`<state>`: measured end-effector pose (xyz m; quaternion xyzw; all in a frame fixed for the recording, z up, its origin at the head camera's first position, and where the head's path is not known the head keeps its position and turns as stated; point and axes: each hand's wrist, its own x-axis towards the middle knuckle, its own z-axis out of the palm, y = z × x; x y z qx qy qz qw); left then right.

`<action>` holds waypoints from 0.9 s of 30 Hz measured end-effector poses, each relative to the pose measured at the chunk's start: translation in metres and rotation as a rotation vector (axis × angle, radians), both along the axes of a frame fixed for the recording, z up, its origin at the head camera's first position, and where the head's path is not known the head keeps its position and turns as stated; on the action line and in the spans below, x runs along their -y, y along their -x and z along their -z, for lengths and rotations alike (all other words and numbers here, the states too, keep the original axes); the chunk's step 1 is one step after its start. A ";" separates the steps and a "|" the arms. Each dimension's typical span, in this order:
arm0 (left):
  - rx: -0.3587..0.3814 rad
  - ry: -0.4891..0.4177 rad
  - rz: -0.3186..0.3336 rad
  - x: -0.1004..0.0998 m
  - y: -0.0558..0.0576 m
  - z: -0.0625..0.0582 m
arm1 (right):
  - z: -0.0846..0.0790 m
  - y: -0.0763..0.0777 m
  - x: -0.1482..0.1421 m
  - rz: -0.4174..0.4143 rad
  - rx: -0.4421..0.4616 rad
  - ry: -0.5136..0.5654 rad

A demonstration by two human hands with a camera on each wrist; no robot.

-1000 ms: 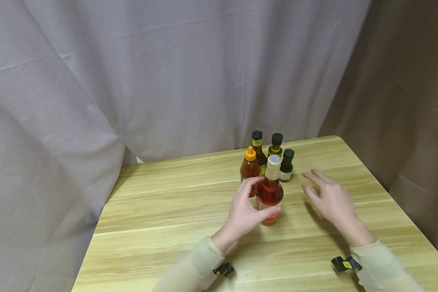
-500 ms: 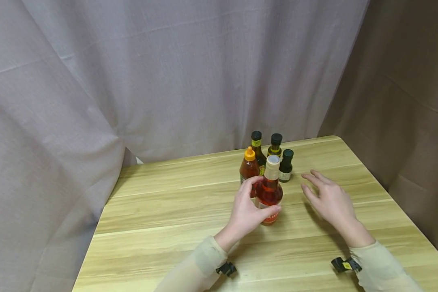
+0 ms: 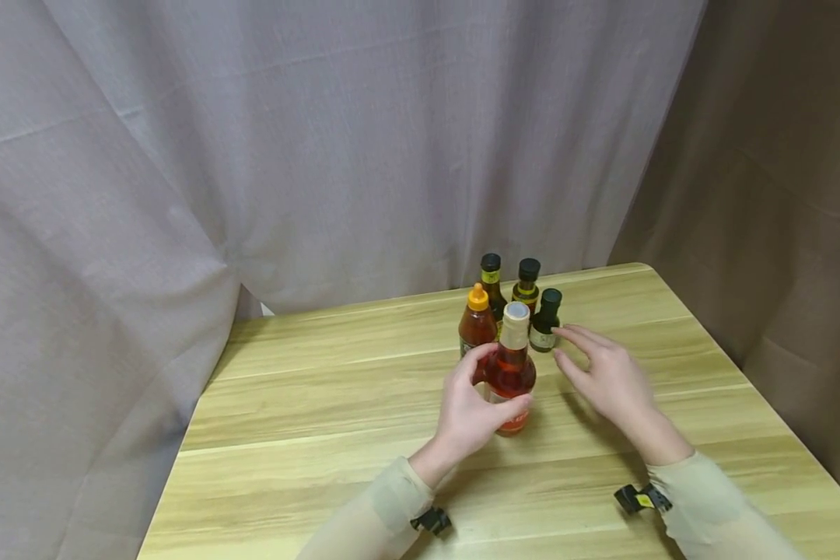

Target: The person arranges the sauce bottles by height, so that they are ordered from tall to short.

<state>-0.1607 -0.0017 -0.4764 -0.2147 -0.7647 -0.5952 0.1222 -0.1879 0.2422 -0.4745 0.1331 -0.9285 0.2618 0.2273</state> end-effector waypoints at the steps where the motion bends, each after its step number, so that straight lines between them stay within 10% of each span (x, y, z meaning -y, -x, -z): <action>1: 0.001 -0.007 -0.005 0.002 0.000 0.001 | 0.000 0.003 0.005 -0.012 -0.011 0.024; 13: -0.042 -0.087 -0.086 0.051 0.003 0.002 | 0.001 0.037 0.052 -0.193 0.192 0.364; 27: -0.085 -0.087 -0.069 0.151 0.025 -0.017 | -0.004 0.058 0.072 -0.201 0.317 0.456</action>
